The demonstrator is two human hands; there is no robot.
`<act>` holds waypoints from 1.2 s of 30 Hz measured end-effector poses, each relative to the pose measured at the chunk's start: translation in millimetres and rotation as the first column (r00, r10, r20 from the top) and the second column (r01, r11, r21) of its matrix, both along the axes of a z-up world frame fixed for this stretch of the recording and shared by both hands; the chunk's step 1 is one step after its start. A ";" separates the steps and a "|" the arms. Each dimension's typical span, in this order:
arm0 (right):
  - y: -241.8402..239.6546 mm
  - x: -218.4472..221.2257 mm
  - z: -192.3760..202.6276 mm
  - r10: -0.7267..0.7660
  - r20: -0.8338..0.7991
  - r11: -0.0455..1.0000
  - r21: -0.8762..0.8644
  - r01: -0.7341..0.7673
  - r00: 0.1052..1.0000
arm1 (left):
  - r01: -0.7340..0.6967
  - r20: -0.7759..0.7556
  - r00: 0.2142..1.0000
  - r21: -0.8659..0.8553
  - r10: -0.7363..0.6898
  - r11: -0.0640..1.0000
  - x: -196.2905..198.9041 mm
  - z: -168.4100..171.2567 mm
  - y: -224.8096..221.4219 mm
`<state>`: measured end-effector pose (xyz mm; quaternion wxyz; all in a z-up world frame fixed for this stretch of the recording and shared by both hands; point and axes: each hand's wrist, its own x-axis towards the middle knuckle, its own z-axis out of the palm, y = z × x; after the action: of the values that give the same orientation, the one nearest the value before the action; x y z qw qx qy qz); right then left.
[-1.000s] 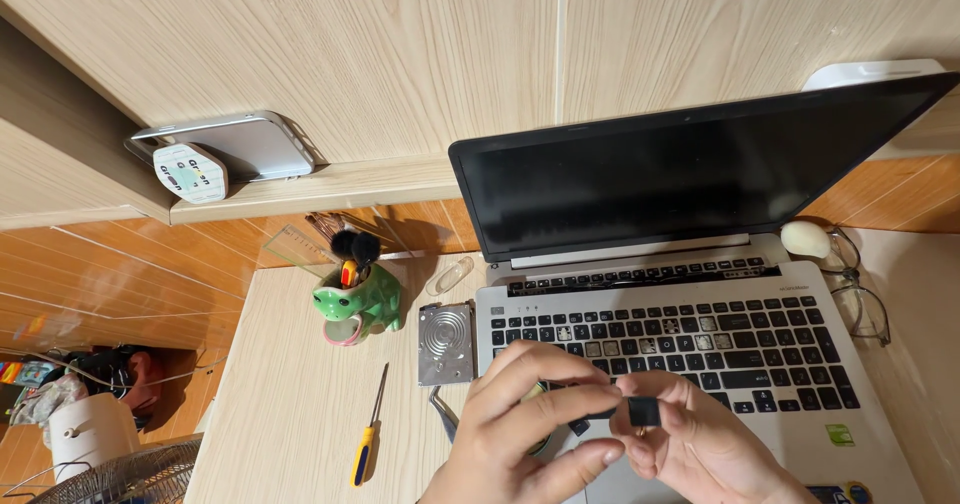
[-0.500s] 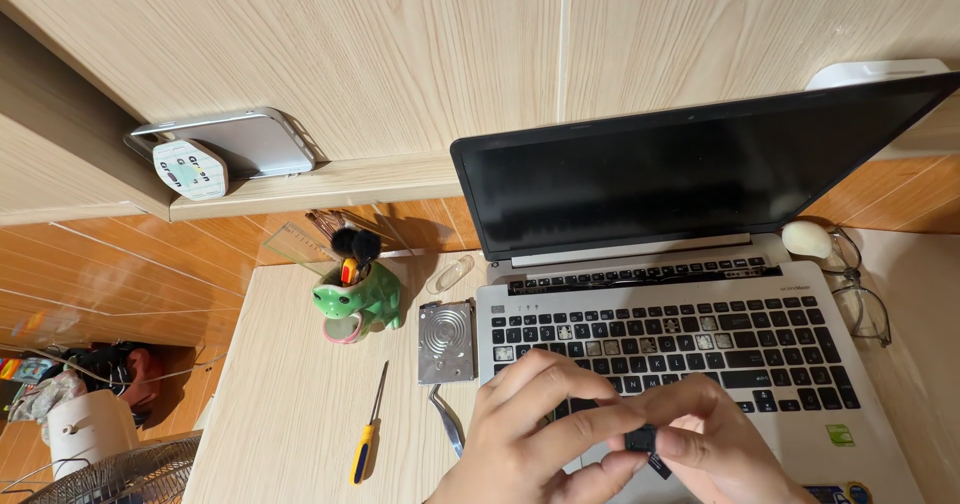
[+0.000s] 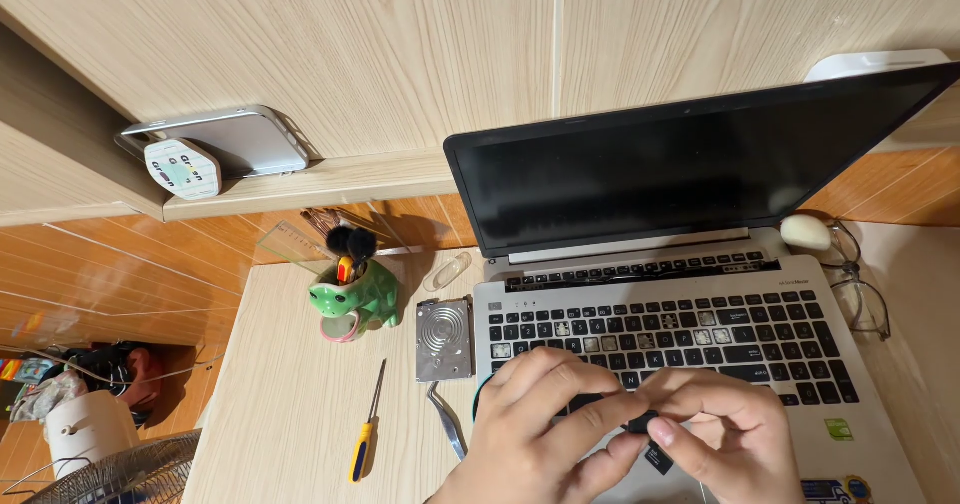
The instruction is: Repairing and replacing individual keys on a laptop keyboard.
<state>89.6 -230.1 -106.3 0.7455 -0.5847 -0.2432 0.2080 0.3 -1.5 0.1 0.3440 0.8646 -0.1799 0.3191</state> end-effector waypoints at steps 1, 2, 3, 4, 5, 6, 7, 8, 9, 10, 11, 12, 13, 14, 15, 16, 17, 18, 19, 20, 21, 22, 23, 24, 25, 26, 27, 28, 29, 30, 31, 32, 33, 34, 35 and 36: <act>-0.7 -0.8 -0.7 -0.017 0.000 1.000 -0.001 0.017 1.000 | -0.003 0.003 1.000 0.005 0.003 1.000 0.2 0.0 -0.5; -1.3 -1.6 -1.5 -0.034 -0.001 0.999 -0.002 0.034 0.999 | -0.006 0.006 1.000 0.011 0.006 1.000 0.4 0.1 -1.0; -1.2 -0.6 -0.4 -0.034 -0.002 0.999 -0.002 0.034 0.999 | -0.005 0.005 1.000 0.011 0.005 1.000 0.5 0.1 -0.9; -1.0 0.4 0.6 -0.022 -0.013 1.000 -0.002 0.022 1.000 | 0.003 -0.004 1.000 0.002 -0.003 1.000 0.6 0.0 -0.7; -1.0 1.4 1.6 -0.010 -0.024 1.000 -0.003 0.010 1.000 | 0.011 -0.013 1.000 -0.007 -0.012 1.000 0.7 -0.3 -0.7; -1.8 3.0 2.7 -0.010 -0.025 1.000 -0.004 0.009 1.000 | 0.011 -0.014 1.000 -0.008 -0.011 1.000 0.2 0.0 -0.3; -2.5 4.9 4.0 0.020 -0.032 1.000 0.003 -0.020 0.999 | 0.022 -0.050 0.998 -0.037 -0.024 0.999 -0.1 0.5 0.1; -3.2 6.7 5.5 0.050 -0.040 0.999 0.011 -0.050 0.998 | 0.032 -0.085 0.996 -0.066 -0.038 0.997 -0.5 1.1 0.4; -3.9 7.7 5.8 0.050 -0.040 0.999 0.011 -0.050 0.998 | 0.033 -0.085 0.996 -0.066 -0.038 0.997 -0.6 1.2 0.8; -4.7 8.7 6.3 0.069 -0.035 0.998 -0.008 -0.069 0.997 | 0.042 -0.088 0.995 -0.073 -0.048 0.996 -0.7 1.4 1.2; -5.1 10.3 7.0 0.087 -0.029 0.996 -0.026 -0.088 0.996 | 0.052 -0.089 0.994 -0.080 -0.059 0.995 -0.3 1.8 1.9; -5.2 10.8 7.1 0.087 -0.027 0.996 -0.025 -0.087 0.996 | 0.053 -0.087 0.994 -0.079 -0.060 0.995 0.2 1.5 2.1; -5.3 11.2 7.2 0.099 -0.021 0.995 -0.020 -0.100 0.995 | 0.054 -0.079 0.995 -0.077 -0.060 0.996 0.5 1.2 2.2; -5.5 11.6 7.3 0.112 -0.015 0.994 -0.014 -0.112 0.994 | 0.055 -0.071 0.996 -0.075 -0.060 0.996 0.8 0.9 2.2; -12.1 14.7 -5.9 0.112 -0.014 0.994 -0.014 -0.113 0.994 | 0.055 -0.070 0.996 -0.074 -0.060 0.996 1.0 0.5 2.3; -18.6 17.8 -19.1 0.150 -0.078 0.988 -0.028 -0.152 0.986 | 0.054 -0.070 0.996 -0.082 -0.060 0.995 1.2 0.0 2.5; -25.2 21.0 -32.2 0.184 -0.142 0.981 -0.040 -0.192 0.973 | 0.053 -0.068 0.996 -0.089 -0.059 0.995 1.5 -0.4 2.6; -15.0 22.0 -23.6 0.184 -0.141 0.981 -0.040 -0.192 0.973 | 0.053 -0.067 0.996 -0.089 -0.059 0.995 1.6 -0.4 3.0; -4.8 23.1 -14.9 0.253 -0.219 0.966 0.119 -0.231 0.942 | 0.062 -0.091 0.993 -0.106 -0.072 0.992 1.7 -0.3 3.4; 5.2 24.1 -6.0 0.329 -0.283 0.927 0.277 -0.252 0.901 | 0.071 -0.114 0.990 -0.122 -0.085 0.990 1.8 0.0 3.7; 10.4 24.9 -2.3 0.329 -0.280 0.927 0.279 -0.252 0.902 | 0.072 -0.111 0.990 -0.120 -0.085 0.990 2.2 0.4 3.6; 15.7 25.7 1.6 0.428 -0.331 0.889 0.324 -0.325 0.841 | 0.062 -0.111 0.991 -0.120 -0.075 0.991 2.6 0.9 3.6; 21.2 27.0 5.8 0.522 -0.375 0.842 0.372 -0.391 0.766 | 0.050 -0.111 0.992 -0.121 -0.064 0.991 3.3 1.6 3.8; 21.6 28.6 3.1 0.523 -0.371 0.841 0.372 -0.393 0.767 | 0.050 -0.108 0.992 -0.120 -0.063 0.992 3.9 1.5 4.8; 21.3 28.9 0.2 0.551 -0.388 0.824 0.394 -0.408 0.739 | 0.056 -0.120 0.990 -0.141 -0.073 0.988 3.0 1.1 5.1; 21.2 29.1 -3.1 0.578 -0.403 0.806 0.415 -0.421 0.709 | 0.061 -0.132 0.988 -0.162 -0.083 0.985 2.1 0.3 5.7; 20.2 29.8 -9.8 0.581 -0.404 0.805 0.414 -0.425 0.706 | 0.057 -0.132 0.988 -0.164 -0.079 0.985 2.1 1.2 5.9; 19.1 30.4 -16.7 0.568 -0.441 0.816 0.417 -0.401 0.695 | 0.060 -0.137 0.987 -0.164 -0.083 0.985 2.2 1.9 6.1; 18.1 30.3 -23.7 0.553 -0.479 0.826 0.420 -0.375 0.682 | 0.064 -0.143 0.986 -0.163 -0.088 0.984 1.8 2.7 6.4; 19.9 30.3 -19.8 0.556 -0.480 0.825 0.420 -0.378 0.679 | 0.059 -0.145 0.986 -0.164 -0.084 0.985 0.8 8.4 8.6; 22.0 30.0 -15.9 0.562 -0.469 0.821 0.420 -0.388 0.681 | 0.055 -0.159 0.984 -0.165 -0.081 0.985 -0.6 14.3 10.9; 24.3 29.6 -12.1 0.568 -0.458 0.816 0.420 -0.397 0.683 | 0.050 -0.174 0.982 -0.165 -0.079 0.985 -2.1 20.0 13.3; 25.2 30.1 -9.3 0.573 -0.465 0.814 0.420 -0.402 0.675 | 0.039 -0.180 0.981 -0.169 -0.070 0.985 -8.5 22.5 22.0; 26.1 30.2 -6.8 0.613 -0.434 0.779 0.471 -0.414 0.660 | -0.052 -0.171 0.985 -0.193 0.019 0.980 -15.3 24.7 30.5; 27.0 31.4 -4.4 0.651 -0.398 0.741 0.519 -0.426 0.647 | -0.141 -0.160 0.981 -0.216 0.107 0.966 -21.8 26.6 38.8; 26.1 33.1 -8.1 0.656 -0.400 0.738 0.518 -0.432 0.640 | -0.150 -0.163 0.980 -0.218 0.116 0.964 -25.7 20.2 46.5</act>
<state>122.6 -203.9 -114.3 0.7789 -0.2396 -0.2166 0.5375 -25.4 45.1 20.3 0.4316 0.8506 -0.0571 0.2949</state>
